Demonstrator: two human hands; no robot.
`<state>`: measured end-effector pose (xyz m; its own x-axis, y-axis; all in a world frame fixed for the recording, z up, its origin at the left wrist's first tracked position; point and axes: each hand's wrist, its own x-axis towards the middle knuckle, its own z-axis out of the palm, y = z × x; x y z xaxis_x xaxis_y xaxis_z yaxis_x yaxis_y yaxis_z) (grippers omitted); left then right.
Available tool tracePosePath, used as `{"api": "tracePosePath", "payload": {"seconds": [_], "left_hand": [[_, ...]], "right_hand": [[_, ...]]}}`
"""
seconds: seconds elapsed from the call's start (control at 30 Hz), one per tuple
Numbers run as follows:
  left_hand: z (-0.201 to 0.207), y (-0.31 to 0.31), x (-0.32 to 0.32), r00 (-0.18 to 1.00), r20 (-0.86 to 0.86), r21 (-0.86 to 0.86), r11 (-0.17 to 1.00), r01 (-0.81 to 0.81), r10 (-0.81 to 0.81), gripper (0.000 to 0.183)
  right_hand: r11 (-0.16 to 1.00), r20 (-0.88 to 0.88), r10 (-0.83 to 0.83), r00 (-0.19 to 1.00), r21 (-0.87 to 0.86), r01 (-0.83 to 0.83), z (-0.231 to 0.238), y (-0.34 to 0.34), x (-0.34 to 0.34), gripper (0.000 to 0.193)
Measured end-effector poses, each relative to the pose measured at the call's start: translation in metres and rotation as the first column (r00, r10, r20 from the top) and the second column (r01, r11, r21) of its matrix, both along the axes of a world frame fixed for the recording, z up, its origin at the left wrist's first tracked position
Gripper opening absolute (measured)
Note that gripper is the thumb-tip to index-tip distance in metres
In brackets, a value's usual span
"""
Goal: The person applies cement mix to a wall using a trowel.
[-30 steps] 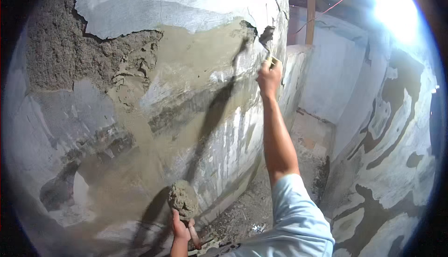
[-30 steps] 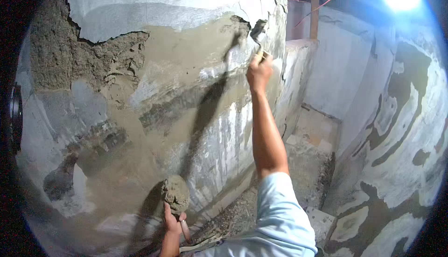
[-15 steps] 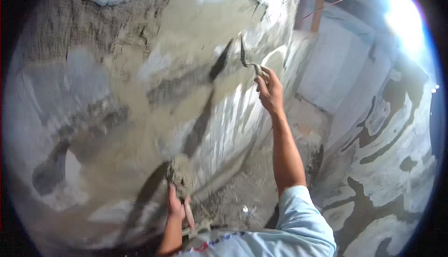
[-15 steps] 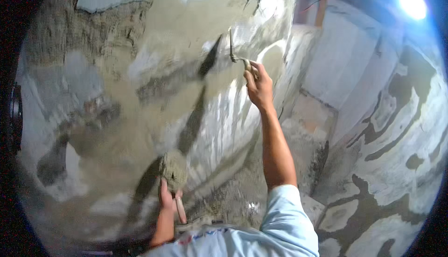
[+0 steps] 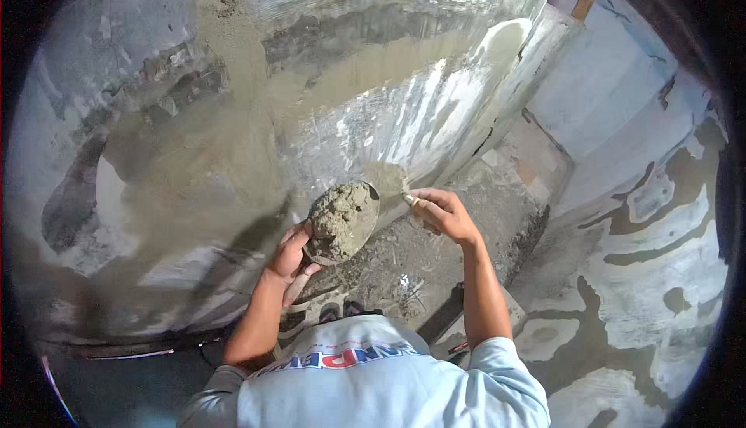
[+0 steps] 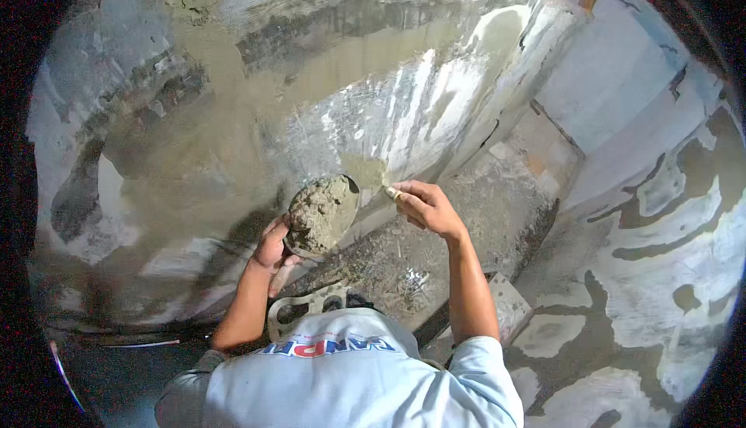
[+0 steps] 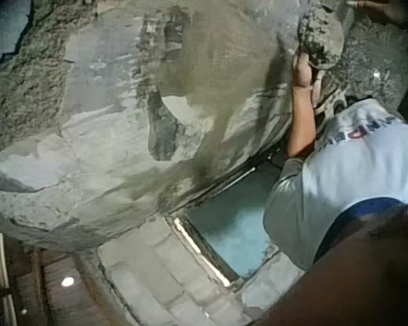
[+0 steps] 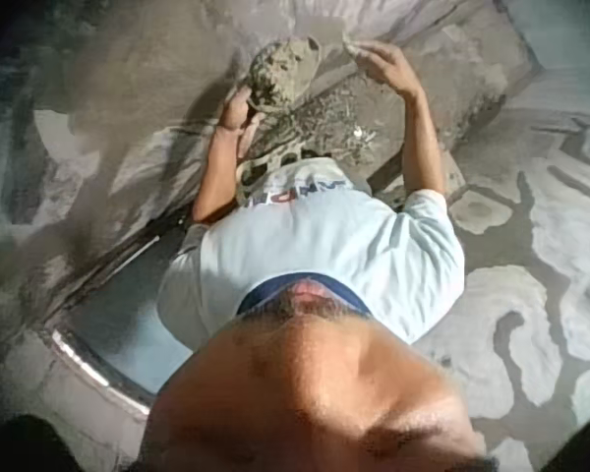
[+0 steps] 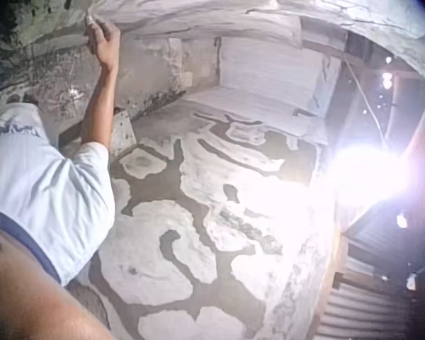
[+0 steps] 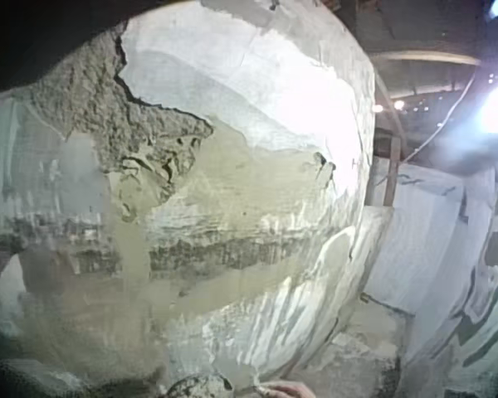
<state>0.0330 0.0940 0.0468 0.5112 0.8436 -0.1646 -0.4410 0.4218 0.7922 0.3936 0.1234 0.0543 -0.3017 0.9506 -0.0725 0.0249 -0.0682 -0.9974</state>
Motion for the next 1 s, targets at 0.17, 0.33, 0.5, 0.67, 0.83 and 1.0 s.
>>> {"api": "tracePosePath", "payload": {"seconds": [0.17, 0.33, 0.5, 0.67, 0.83, 1.0], "left_hand": [[0.004, -0.01, 0.006, 0.999, -0.031, -0.061, 0.997, -0.037, 0.036, 0.042], [-0.028, 0.003, 0.017, 0.978, 0.044, -0.034, 0.979, -0.2, 0.202, 0.035], [-0.056, 0.018, 0.027, 0.94, 0.125, -0.087, 0.947, -0.308, 0.317, 0.037], [-0.069, 0.027, 0.043, 0.924, 0.086, -0.217, 0.912, -0.349, 0.374, 0.041], [-0.08, 0.017, 0.012, 0.925, 0.084, -0.152, 0.922, -0.357, 0.372, 0.046], [-0.075, -0.002, -0.005, 0.924, 0.114, -0.145, 0.926, -0.347, 0.364, 0.05]], "right_hand": [[0.994, 0.135, 0.104, 0.985, 0.006, -0.106, 0.0, -0.016, -0.015, 0.026], [0.965, -0.123, 0.075, 0.99, -0.242, -0.103, -0.033, -0.035, -0.044, 0.028], [0.976, -0.301, -0.08, 0.95, -0.219, 0.012, -0.03, -0.042, -0.066, 0.031], [0.969, -0.355, -0.247, 0.902, -0.082, 0.234, -0.006, -0.031, -0.057, 0.039], [0.778, -0.543, -0.405, 0.736, 0.218, 0.589, 0.099, 0.025, -0.047, 0.04], [0.323, -0.681, -0.506, 0.53, 0.42, 0.848, 0.22, 0.103, 0.003, 0.033]]}}
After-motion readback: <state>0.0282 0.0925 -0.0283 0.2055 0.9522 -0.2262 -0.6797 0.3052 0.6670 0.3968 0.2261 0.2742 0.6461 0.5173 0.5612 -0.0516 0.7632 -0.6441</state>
